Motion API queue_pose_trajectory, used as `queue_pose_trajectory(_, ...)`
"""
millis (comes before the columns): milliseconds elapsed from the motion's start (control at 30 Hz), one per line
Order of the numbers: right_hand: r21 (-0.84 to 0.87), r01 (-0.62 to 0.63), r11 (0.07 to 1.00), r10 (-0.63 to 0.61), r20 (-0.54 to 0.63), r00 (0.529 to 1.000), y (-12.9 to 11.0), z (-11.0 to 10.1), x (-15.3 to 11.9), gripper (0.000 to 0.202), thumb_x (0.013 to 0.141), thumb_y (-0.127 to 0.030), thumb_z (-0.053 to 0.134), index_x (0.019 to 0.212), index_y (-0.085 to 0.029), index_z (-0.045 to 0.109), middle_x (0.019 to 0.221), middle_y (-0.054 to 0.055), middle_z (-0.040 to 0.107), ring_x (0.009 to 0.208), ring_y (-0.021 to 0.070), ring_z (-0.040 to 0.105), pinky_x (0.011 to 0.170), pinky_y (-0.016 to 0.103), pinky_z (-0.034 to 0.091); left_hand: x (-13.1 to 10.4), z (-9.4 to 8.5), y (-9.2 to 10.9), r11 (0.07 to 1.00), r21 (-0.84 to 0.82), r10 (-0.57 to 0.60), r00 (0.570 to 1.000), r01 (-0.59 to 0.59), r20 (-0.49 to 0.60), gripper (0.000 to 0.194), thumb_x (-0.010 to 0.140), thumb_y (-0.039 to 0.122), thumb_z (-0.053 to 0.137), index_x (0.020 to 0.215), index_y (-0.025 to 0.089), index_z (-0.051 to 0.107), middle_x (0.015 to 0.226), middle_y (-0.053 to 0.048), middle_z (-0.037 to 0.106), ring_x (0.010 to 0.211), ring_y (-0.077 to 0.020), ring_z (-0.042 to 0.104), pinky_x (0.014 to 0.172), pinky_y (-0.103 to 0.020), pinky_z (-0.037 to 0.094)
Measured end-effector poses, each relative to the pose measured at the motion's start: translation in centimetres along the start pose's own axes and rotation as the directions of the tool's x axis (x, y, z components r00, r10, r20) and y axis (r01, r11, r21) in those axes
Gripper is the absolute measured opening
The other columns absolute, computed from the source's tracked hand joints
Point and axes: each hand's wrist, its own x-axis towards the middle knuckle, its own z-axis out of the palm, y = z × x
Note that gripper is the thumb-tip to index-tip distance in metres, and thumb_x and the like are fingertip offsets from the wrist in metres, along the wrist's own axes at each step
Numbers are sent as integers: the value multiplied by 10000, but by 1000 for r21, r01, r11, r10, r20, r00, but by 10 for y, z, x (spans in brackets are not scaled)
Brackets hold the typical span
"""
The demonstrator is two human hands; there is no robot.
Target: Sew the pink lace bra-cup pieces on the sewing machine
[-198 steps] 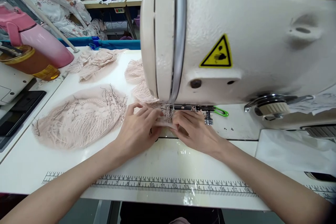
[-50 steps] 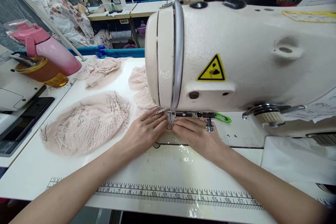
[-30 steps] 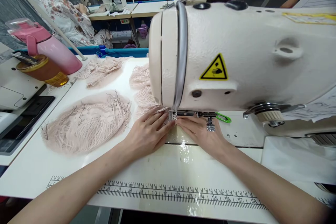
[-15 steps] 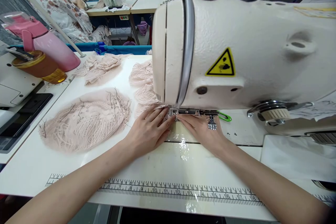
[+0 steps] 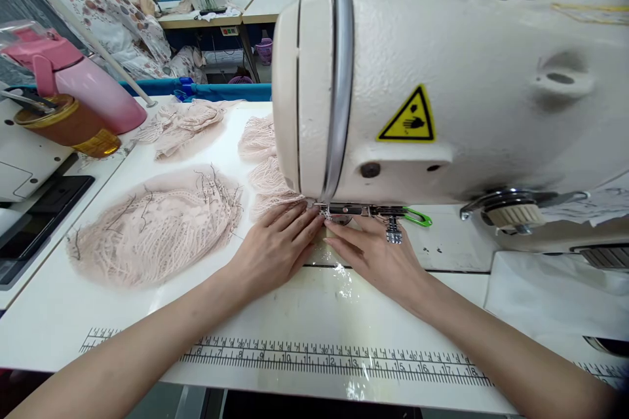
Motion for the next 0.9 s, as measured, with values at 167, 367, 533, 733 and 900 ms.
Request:
queue_pose_trajectory(167, 29, -30, 999, 29, 25, 999, -4, 0, 0, 321, 975, -419, 468, 1151, -273, 693, 978, 55, 708, 736, 186, 635, 896, 457, 477, 0, 1, 0, 1000, -19, -24, 1000, 23, -15, 343, 981, 251, 473, 1251, 81, 596, 1293, -122, 627, 1194, -258, 607, 1098, -453, 413)
queue_pose_trajectory(367, -13, -26, 1000, 27, 51, 998, -7, 0, 3, 373, 989, -438, 422, 1196, -258, 674, 955, 74, 690, 821, 206, 624, 934, 468, 452, 0, 0, -1, 997, -34, -66, 998, 67, 13, 358, 966, 275, 482, 1242, 80, 602, 1309, -151, 613, 1218, -283, 585, 1094, -464, 401)
queue_pose_trajectory(533, -87, -12, 996, 15, 33, 999, -6, 2, 4, 385, 990, -448, 411, 1216, -261, 660, 916, 69, 686, 766, 203, 604, 936, 486, 446, 1, -1, -1, 994, -47, -98, 993, 101, 63, 400, 966, 300, 465, 1289, 87, 567, 1353, -158, 578, 1270, -295, 540, 1092, -466, 387)
queue_pose_trajectory(733, -154, 3, 988, 3, 38, 999, -8, 6, 3, 395, 983, -438, 424, 1249, -242, 640, 933, 91, 685, 756, 229, 610, 884, 501, 464, 1, 0, 0, 988, -34, -143, 984, 147, 109, 444, 976, 344, 434, 1327, 90, 535, 1375, -158, 558, 1321, -296, 485, 1094, -456, 371)
queue_pose_trajectory(900, -181, 3, 984, -4, -9, 1000, -4, 8, 1, 341, 973, -416, 460, 1228, -284, 645, 941, 54, 715, 770, 232, 627, 933, 501, 438, 0, 0, -1, 990, -11, -141, 981, 144, 131, 474, 970, 366, 437, 1345, 90, 524, 1391, -161, 542, 1320, -310, 476, 1093, -462, 363)
